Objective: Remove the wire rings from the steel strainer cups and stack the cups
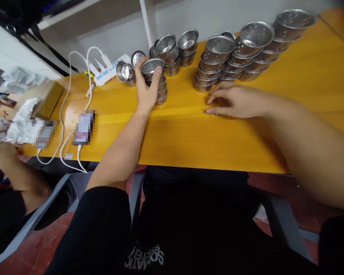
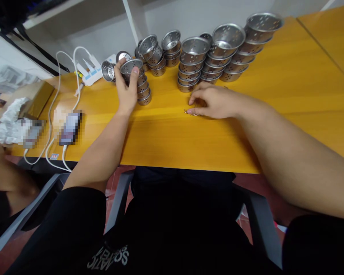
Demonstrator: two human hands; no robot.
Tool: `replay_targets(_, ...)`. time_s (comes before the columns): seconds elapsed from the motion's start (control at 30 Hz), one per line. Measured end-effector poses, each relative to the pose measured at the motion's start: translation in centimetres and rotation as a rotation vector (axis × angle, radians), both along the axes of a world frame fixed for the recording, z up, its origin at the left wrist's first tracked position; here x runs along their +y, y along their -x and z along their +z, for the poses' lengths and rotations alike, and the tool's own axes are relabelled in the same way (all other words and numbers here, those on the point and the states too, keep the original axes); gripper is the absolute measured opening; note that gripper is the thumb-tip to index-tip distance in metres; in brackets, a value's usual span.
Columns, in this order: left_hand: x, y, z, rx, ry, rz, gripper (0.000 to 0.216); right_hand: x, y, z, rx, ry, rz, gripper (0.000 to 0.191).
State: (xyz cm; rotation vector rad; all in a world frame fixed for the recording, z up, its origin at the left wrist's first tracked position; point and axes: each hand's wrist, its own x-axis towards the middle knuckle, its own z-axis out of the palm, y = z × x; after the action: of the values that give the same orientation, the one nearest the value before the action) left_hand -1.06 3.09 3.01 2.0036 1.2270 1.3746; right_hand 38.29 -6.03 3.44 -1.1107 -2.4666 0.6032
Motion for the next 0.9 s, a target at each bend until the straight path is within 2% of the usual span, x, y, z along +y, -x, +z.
replay_targets(0.07,0.0,-0.1,-0.3,0.005,-0.008,-0.005,0.107,0.0,0.0,0.0,0.016,0.003,-0.003,0.068)
replay_targets(0.17,0.0,0.0,-0.6,-0.033,-0.039,0.003,0.121,-0.1,-0.1,0.1,0.008,0.003,0.003,0.071)
replay_targets(0.3,-0.4,0.5,-0.3,0.067,-0.068,-0.050,0.122,-0.1,-0.2,0.0,-0.001,0.002,0.014,0.068)
replay_targets(0.4,-0.4,0.8,-0.5,0.094,-0.026,-0.090,0.126,-0.1,-0.2,0.0,0.015,-0.007,0.012,0.065)
replay_targets(0.5,0.4,1.2,-1.8,0.074,0.050,-0.144,0.137,-0.1,-0.1,-0.1,0.004,-0.010,-0.007,0.068)
replay_targets(0.7,2.7,2.0,-5.2,0.124,0.095,-0.206,0.135,0.1,-0.1,-0.3,-0.017,0.001,-0.008,0.068)
replay_targets(0.8,3.1,2.4,-5.8,0.125,0.107,-0.219,0.127,0.0,-0.1,-0.2,-0.004,0.006,-0.015,0.066)
replay_targets(0.9,3.3,2.4,-6.2,0.107,0.115,-0.152,0.112,-0.2,-0.1,-0.1,0.006,0.022,-0.023,0.062)
